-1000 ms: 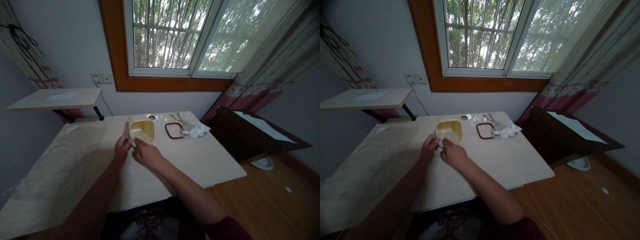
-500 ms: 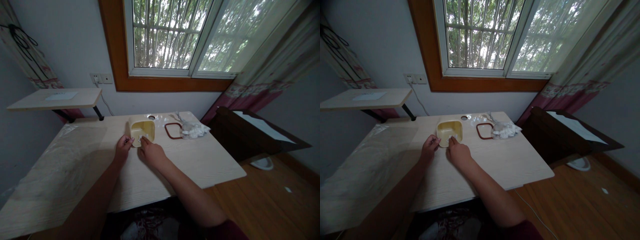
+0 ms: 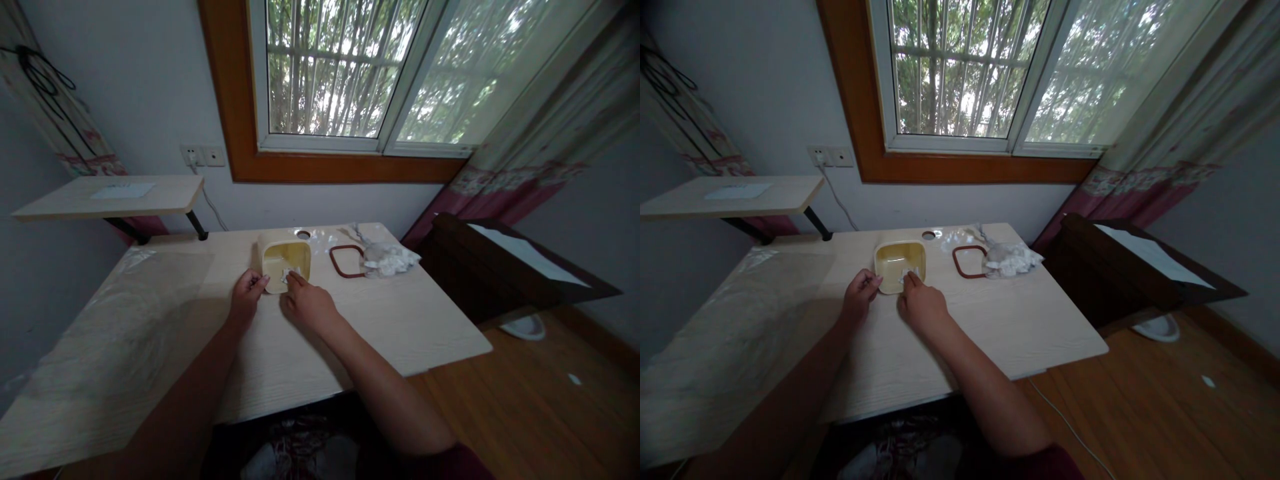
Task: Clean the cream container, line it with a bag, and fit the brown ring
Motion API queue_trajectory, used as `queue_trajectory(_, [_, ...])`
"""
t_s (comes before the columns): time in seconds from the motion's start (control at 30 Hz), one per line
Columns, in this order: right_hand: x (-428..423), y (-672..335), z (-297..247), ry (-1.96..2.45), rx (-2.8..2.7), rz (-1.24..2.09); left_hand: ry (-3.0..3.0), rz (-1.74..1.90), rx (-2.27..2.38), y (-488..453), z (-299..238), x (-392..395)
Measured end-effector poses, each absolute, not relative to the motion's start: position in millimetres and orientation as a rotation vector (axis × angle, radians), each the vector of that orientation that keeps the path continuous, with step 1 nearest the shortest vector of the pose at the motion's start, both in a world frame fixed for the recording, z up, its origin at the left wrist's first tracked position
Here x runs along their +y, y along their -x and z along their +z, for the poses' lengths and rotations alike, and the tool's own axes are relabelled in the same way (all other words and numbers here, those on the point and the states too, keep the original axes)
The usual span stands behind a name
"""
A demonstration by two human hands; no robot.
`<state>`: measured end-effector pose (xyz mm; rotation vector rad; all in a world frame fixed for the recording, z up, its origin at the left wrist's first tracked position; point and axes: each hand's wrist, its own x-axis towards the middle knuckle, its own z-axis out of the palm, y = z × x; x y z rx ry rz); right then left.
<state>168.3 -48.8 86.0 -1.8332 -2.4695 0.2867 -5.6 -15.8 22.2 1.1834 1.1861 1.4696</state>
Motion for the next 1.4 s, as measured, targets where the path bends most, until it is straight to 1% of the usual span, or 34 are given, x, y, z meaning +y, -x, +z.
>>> queue_trajectory(0.47, [-59, -153, 82, 1.524, -2.531, 0.291, -1.128, 1.474, 1.107, 9, 19, -14])
queue_trajectory(0.8, [-48, -172, 84, 1.817, -2.481, 0.211, -1.137, 1.46, 1.139, 9, 17, -12])
queue_trajectory(1.1, [-56, -156, 78, 1.604, -2.514, 0.251, -1.116, 1.493, 1.137, 8, 19, -14])
queue_trajectory(1.4, [-52, -167, 85, 1.704, -2.495, 0.28, -1.138, 1.497, 1.152, 8, 20, -13])
